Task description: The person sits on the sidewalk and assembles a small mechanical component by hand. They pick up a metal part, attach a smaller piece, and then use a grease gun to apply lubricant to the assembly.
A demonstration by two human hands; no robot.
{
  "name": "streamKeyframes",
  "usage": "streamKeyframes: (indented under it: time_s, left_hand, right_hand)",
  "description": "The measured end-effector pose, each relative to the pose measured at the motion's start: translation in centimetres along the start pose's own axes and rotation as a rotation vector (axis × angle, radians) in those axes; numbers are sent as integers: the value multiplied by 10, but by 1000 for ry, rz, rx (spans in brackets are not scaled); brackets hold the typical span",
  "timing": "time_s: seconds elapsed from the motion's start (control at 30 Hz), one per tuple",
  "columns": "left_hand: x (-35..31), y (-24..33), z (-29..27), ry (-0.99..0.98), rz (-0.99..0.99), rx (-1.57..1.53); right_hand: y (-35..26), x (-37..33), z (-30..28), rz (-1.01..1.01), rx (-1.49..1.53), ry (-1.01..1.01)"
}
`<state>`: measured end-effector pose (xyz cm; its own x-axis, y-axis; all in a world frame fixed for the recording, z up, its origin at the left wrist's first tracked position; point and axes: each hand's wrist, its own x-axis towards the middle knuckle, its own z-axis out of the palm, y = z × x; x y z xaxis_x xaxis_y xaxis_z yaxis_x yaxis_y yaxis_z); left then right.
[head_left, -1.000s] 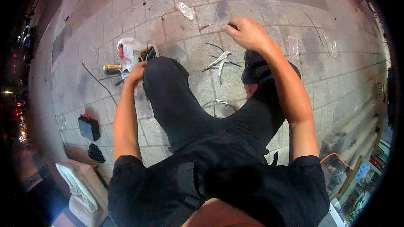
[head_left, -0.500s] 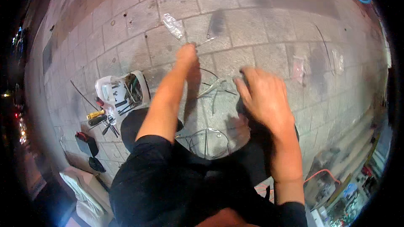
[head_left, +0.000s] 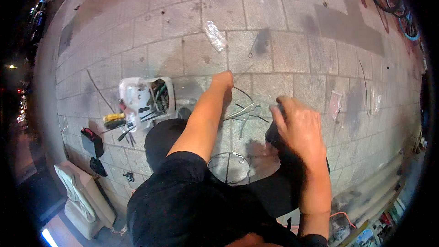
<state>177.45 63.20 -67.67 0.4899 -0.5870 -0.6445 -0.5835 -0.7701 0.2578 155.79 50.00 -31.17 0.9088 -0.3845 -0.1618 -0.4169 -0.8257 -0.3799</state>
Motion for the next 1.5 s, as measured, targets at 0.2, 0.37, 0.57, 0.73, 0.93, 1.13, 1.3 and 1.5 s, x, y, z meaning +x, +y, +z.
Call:
streamKeyframes:
  time_s: [0.2, 0.37, 0.57, 0.73, 0.93, 1.13, 1.3, 1.5]
  left_hand:
    - [-38, -107, -124, 32, 97, -54]
    - [-290, -95, -276, 645, 218, -498]
    - [-529, -154, -196, 1157, -86, -972]
    - [-556, -224, -119, 1233, -262, -740]
    - [-537, -265, -82, 1210, -364, -467]
    - [-522, -272, -78, 1131, -455, -428]
    - [-513, -282, -80, 1068, -450, -361]
    - [-501, -296, -83, 1003, -412, -293]
  right_hand:
    - [-12, 21, 7, -25, 59, -17]
    - [-7, 8, 5, 10, 27, 63]
    - [6, -12, 12, 0, 93, 97]
    - [19, -16, 31, 66, 73, 64]
    - [38, -13, 40, 175, 109, -27]
    - [49, -13, 55, 178, 52, -37]
    - [52, -8, 60, 183, 56, -23]
    - [39, -9, 59, 161, 44, -1]
